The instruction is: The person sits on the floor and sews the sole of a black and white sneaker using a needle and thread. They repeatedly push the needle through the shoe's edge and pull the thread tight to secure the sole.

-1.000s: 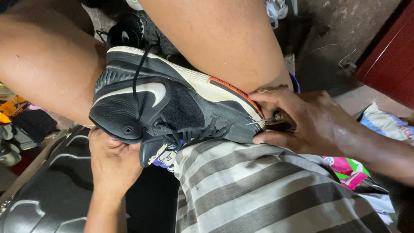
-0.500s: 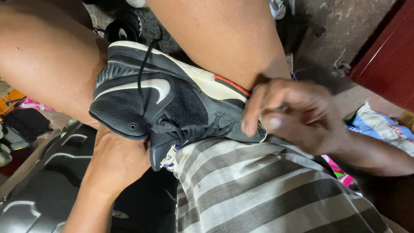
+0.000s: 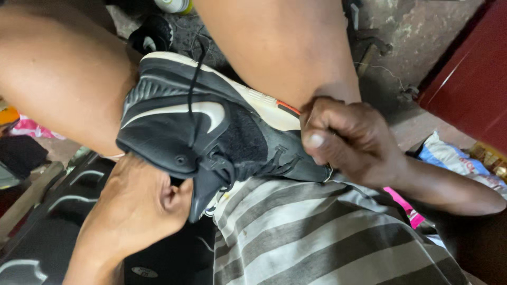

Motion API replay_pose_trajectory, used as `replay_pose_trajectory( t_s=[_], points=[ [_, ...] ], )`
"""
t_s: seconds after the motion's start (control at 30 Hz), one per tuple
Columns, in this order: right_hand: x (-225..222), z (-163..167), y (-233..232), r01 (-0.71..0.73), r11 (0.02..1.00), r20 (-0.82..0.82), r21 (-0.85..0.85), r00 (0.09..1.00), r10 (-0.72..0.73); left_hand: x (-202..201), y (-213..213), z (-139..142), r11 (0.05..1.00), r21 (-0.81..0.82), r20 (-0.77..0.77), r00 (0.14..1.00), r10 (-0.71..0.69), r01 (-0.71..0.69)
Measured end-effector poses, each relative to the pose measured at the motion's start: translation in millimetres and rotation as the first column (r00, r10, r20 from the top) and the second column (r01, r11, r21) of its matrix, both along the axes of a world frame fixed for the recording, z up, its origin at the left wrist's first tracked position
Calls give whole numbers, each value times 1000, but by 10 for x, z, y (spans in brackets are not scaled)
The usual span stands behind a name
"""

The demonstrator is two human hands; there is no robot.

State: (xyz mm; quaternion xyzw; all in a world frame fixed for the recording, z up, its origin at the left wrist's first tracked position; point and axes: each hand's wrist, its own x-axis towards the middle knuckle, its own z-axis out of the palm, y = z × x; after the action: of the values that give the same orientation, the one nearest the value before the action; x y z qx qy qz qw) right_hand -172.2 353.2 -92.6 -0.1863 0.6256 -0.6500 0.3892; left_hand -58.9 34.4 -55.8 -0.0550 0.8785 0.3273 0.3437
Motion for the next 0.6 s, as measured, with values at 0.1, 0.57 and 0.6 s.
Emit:
replay_pose_trajectory(
  t_s=[0.1, 0.57, 0.6],
  points=[
    [-92, -25, 233, 126, 991, -65, 44, 990, -123, 19, -71, -6, 989, 23, 21, 989, -149, 148],
    [136, -24, 752, -32, 973, -284, 227, 954, 98, 253, 21, -680, 554, 258, 707, 545, 450, -792],
    [158, -31, 743, -42, 968, -276, 246, 955, 112, 223, 47, -674, 562, 414, 580, 683, 444, -716]
  ],
)
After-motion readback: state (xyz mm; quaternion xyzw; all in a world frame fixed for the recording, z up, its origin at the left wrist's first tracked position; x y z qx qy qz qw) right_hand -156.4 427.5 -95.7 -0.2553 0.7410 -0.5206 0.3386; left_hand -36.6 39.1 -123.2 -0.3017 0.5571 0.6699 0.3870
